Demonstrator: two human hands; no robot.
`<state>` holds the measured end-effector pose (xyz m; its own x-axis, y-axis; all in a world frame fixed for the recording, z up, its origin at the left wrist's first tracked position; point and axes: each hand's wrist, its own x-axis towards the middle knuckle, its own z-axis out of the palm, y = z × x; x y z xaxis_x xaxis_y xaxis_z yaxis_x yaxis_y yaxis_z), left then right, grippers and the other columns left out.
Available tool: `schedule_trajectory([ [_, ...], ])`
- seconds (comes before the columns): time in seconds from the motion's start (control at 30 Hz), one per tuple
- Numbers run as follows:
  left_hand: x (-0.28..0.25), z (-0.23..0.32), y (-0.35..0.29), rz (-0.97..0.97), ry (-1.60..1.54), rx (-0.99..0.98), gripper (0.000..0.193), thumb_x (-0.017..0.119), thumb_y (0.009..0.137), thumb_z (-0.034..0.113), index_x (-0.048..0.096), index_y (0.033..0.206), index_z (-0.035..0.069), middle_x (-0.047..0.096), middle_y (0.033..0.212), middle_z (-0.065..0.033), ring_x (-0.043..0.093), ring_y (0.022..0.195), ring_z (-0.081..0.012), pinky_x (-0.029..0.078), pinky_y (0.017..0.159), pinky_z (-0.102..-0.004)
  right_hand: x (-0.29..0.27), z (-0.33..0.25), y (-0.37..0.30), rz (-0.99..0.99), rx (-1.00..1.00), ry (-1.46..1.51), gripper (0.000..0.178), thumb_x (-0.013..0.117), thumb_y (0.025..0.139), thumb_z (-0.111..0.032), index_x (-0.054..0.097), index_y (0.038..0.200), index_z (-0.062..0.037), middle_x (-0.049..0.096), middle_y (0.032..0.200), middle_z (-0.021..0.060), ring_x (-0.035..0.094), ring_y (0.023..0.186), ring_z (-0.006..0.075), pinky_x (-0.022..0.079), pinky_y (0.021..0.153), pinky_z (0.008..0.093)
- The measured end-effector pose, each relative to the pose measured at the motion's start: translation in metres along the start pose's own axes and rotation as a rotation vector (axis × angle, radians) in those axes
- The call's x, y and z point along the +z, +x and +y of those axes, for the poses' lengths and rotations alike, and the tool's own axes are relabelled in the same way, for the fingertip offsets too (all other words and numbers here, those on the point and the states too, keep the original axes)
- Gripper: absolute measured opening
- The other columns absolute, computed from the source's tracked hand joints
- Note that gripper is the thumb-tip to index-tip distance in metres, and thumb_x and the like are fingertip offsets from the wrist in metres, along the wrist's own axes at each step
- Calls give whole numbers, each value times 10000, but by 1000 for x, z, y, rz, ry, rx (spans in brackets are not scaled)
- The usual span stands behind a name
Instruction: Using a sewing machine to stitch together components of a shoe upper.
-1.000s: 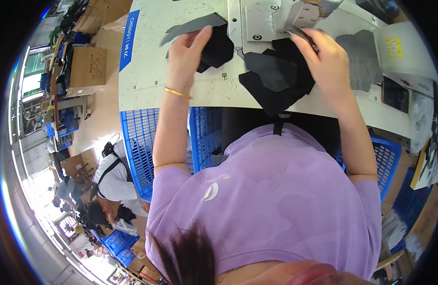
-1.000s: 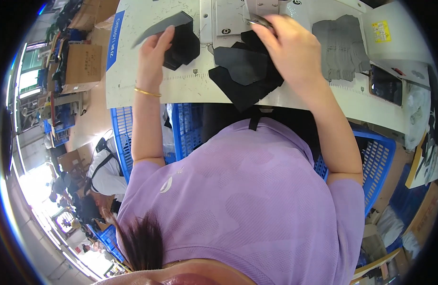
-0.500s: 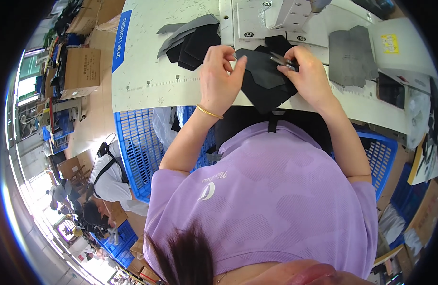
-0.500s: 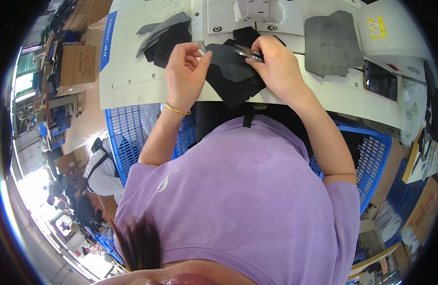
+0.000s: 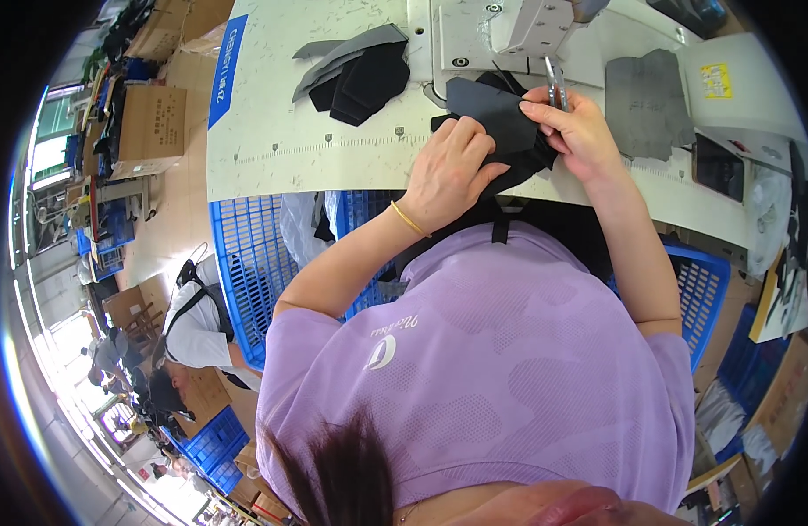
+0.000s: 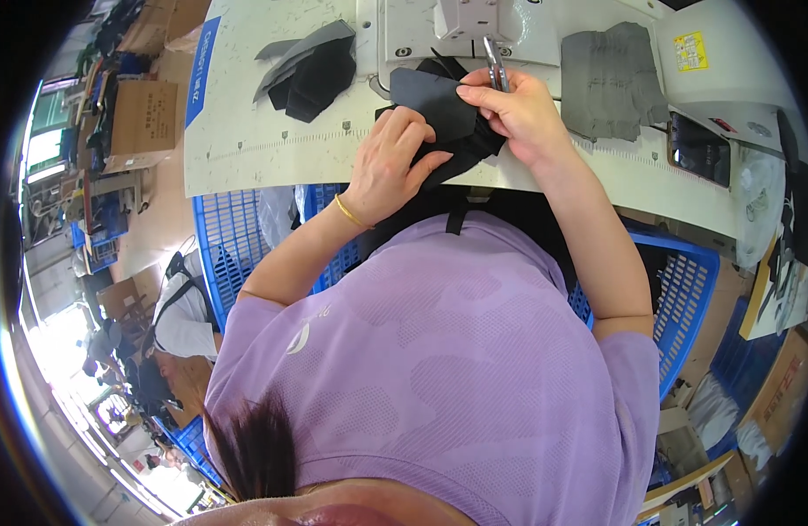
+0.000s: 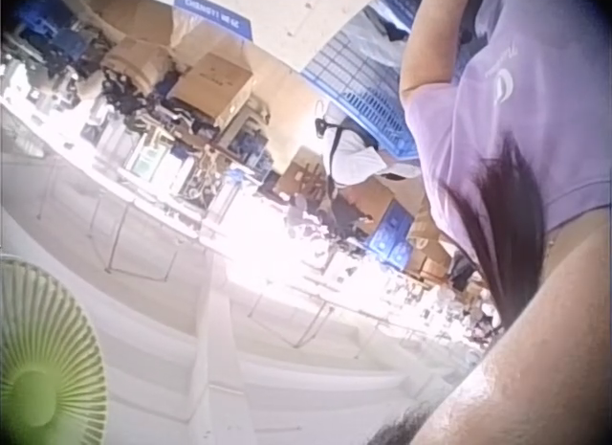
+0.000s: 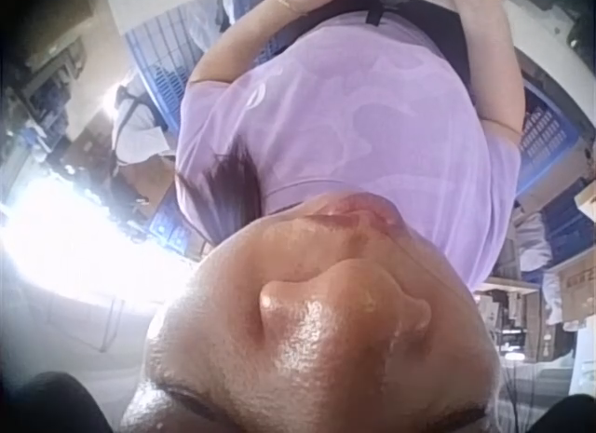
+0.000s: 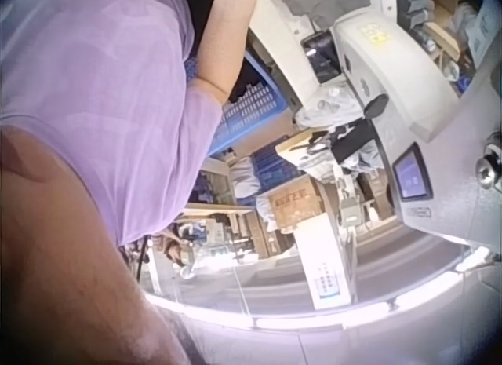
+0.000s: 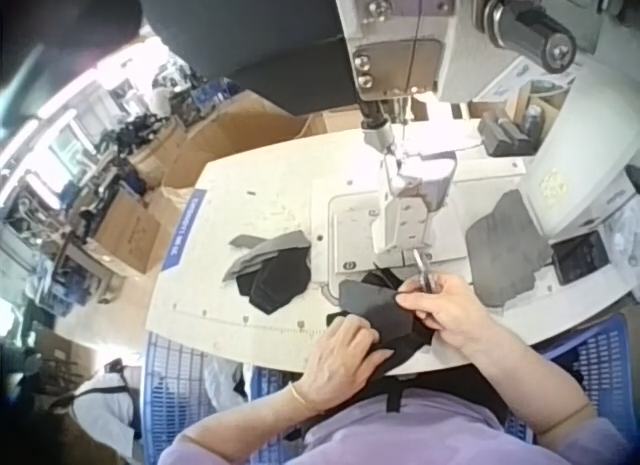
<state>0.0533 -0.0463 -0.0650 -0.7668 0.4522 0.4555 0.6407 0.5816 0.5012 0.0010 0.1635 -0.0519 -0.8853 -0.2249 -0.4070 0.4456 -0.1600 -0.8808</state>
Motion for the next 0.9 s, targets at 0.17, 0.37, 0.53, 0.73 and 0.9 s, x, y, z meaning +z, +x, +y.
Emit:
schedule_trajectory([
  [0.17,2,-1,-2,30,23,15,253,741,773,136,555,891,12,517,899,-123,517,801,-317,455,722,-403,19,16,-14,125,-949,-812,190,689,756,33,612,919,-29,602,809,39,600,697,148,473,561,271],
  [0.37,-5,-6,-1,46,-190,-199,214,683,838,141,558,920,-12,557,935,-152,570,858,-282,467,744,-383,24,23,-25,-92,-1051,-811,291,665,666,116,590,909,-27,582,853,73,597,706,215,499,593,300],
  [0.53,-10,-13,8,94,-573,-606,278,586,965,229,562,851,-23,616,644,-124,626,628,-167,458,565,-313,23,23,-21,-168,-1019,-761,263,678,728,89,606,954,-23,574,850,78,587,709,205,487,619,292],
  [0.73,-4,-20,15,-7,-578,-692,163,652,919,80,550,844,-22,632,756,-50,644,705,-100,526,642,-230,21,19,-9,-67,-855,-739,288,643,876,-77,654,1163,-54,588,900,70,594,789,194,483,716,283],
  [0.9,-5,-29,13,-59,-763,-711,101,663,897,48,579,891,-9,622,767,-33,596,721,-70,516,684,-227,23,20,-5,9,-898,-823,298,683,836,-63,657,1132,-80,588,990,72,624,805,221,509,687,316],
])
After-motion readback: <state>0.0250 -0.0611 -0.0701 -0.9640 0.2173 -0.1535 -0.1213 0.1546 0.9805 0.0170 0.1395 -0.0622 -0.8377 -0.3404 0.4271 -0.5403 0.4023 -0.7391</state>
